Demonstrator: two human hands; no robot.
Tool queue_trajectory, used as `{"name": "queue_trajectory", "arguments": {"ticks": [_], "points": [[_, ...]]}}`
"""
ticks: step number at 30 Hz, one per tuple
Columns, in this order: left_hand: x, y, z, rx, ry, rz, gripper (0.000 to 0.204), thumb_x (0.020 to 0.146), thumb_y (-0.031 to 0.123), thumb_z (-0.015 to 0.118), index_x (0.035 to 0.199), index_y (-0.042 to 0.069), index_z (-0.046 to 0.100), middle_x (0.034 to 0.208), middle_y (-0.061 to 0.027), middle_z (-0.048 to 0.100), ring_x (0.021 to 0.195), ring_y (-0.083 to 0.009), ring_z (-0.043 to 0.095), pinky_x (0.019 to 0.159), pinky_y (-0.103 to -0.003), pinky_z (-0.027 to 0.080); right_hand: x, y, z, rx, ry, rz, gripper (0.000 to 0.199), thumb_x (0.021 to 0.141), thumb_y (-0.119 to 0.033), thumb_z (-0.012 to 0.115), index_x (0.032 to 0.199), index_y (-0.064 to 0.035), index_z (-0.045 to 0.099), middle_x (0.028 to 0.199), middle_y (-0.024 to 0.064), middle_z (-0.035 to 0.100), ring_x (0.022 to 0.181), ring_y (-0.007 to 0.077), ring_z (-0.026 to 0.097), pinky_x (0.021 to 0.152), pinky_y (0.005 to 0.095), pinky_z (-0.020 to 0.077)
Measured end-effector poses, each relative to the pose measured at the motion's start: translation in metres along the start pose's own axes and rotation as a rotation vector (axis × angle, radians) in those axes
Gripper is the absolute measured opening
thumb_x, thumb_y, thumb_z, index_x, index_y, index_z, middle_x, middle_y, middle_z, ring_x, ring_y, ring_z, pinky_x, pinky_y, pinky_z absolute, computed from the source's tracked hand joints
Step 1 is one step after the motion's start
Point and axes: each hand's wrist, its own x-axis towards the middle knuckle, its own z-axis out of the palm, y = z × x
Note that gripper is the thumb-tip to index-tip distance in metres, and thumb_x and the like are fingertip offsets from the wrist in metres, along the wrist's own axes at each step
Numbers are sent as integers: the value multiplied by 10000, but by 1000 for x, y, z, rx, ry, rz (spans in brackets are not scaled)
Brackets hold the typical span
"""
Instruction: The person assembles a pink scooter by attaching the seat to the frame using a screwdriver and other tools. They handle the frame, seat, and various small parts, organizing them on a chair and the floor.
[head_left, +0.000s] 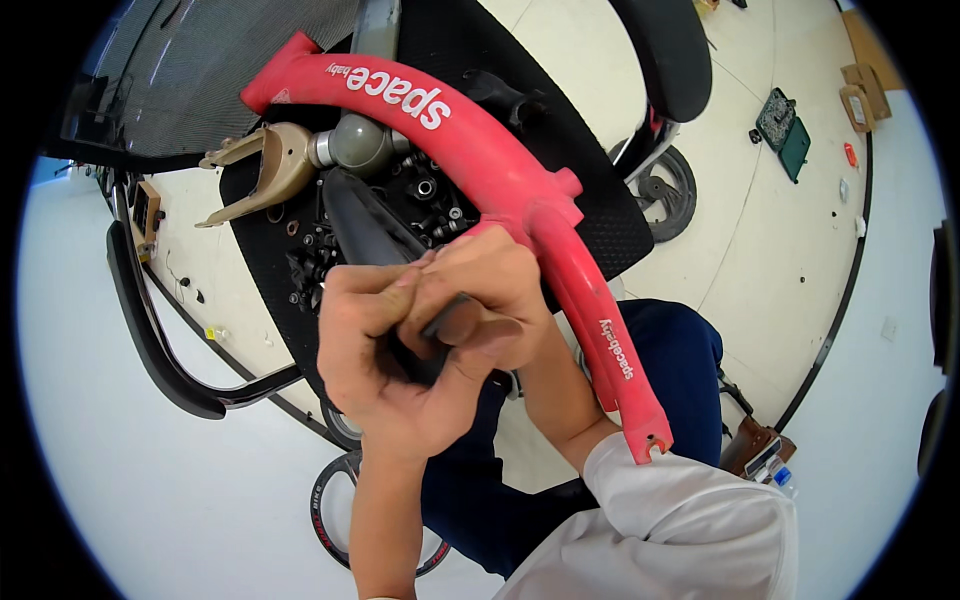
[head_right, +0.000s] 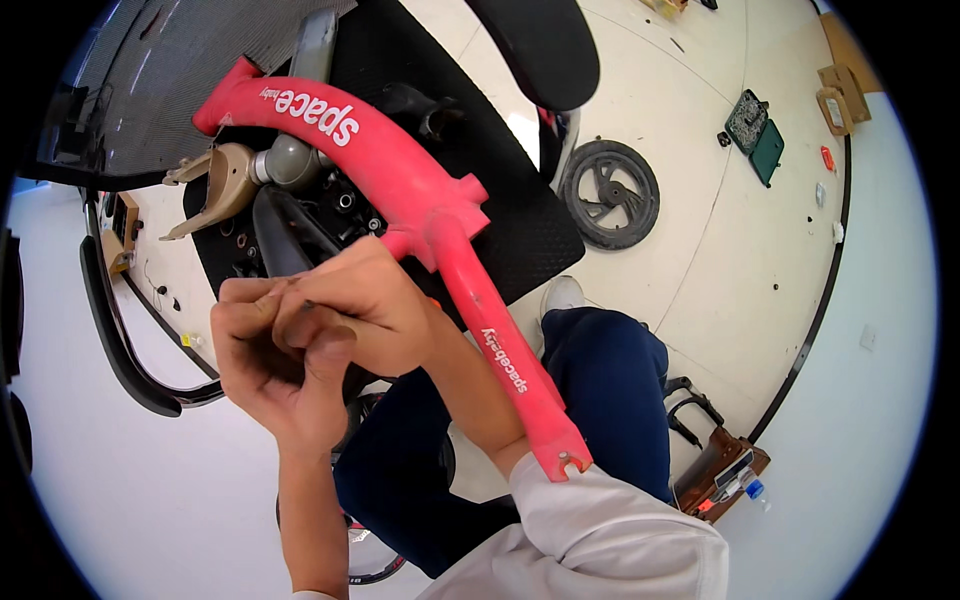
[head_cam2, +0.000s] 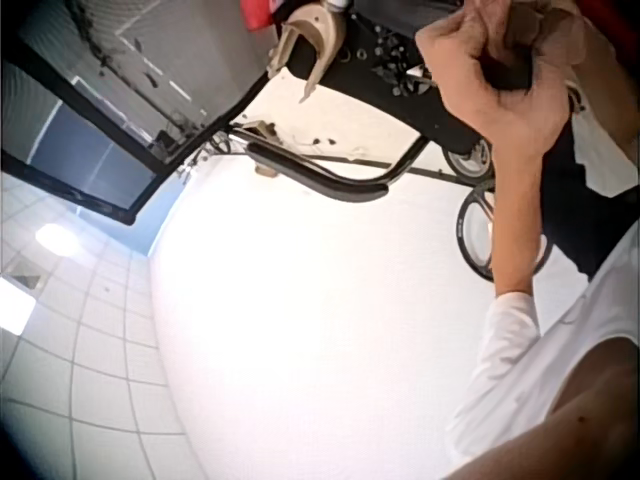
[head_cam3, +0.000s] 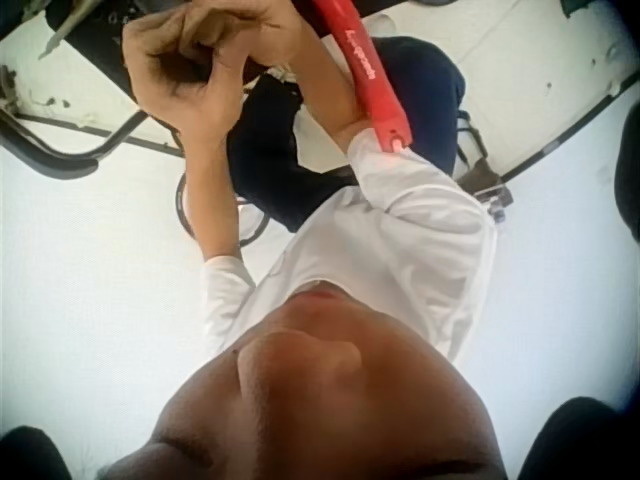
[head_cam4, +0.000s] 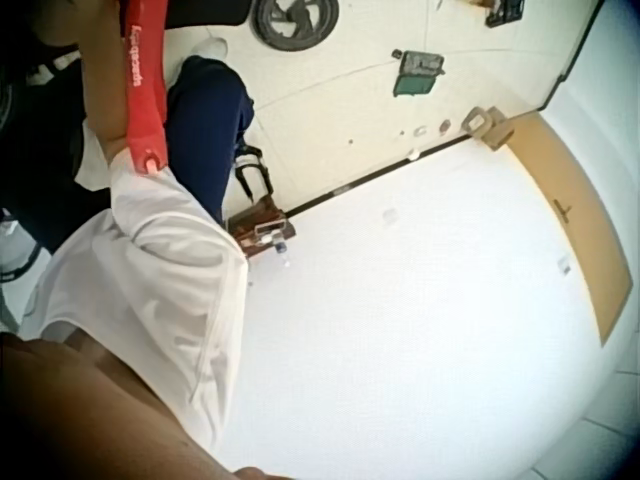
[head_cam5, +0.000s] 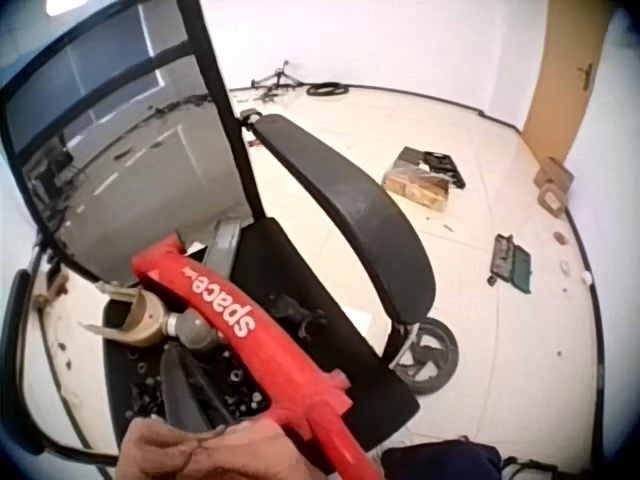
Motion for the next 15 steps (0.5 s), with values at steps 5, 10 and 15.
{"name": "queue_trajectory", "arguments": {"ticks": [5, 10, 15], "points": [[3, 7, -7, 3, 64, 26, 494, 775, 156, 825, 1144, -42, 562, 1041, -160, 610, 924, -252, 622, 817, -347, 532, 8, 4, -4, 214, -142, 102, 190, 934, -132, 642, 837, 26, 680, 666, 108, 633, 538, 149, 586, 507, 263, 444], [44, 42, -41, 479, -440, 363, 394, 776, 7, 721, 1163, -17, 654, 1182, -171, 638, 1059, -359, 636, 874, -391, 539, -7, -5, -4, 381, 2, 391, 187, 967, -128, 632, 950, 48, 692, 711, 33, 639, 575, 91, 568, 505, 234, 437], [82, 54, -66, 696, -744, 674, 491, 656, 63, 768, 1131, -10, 668, 1137, -118, 664, 1053, -304, 643, 845, -391, 555, -23, -25, 24, 229, 379, 250, 156, 890, 11, 674, 1042, 38, 694, 959, 99, 688, 869, 161, 655, 764, 287, 531]]}}
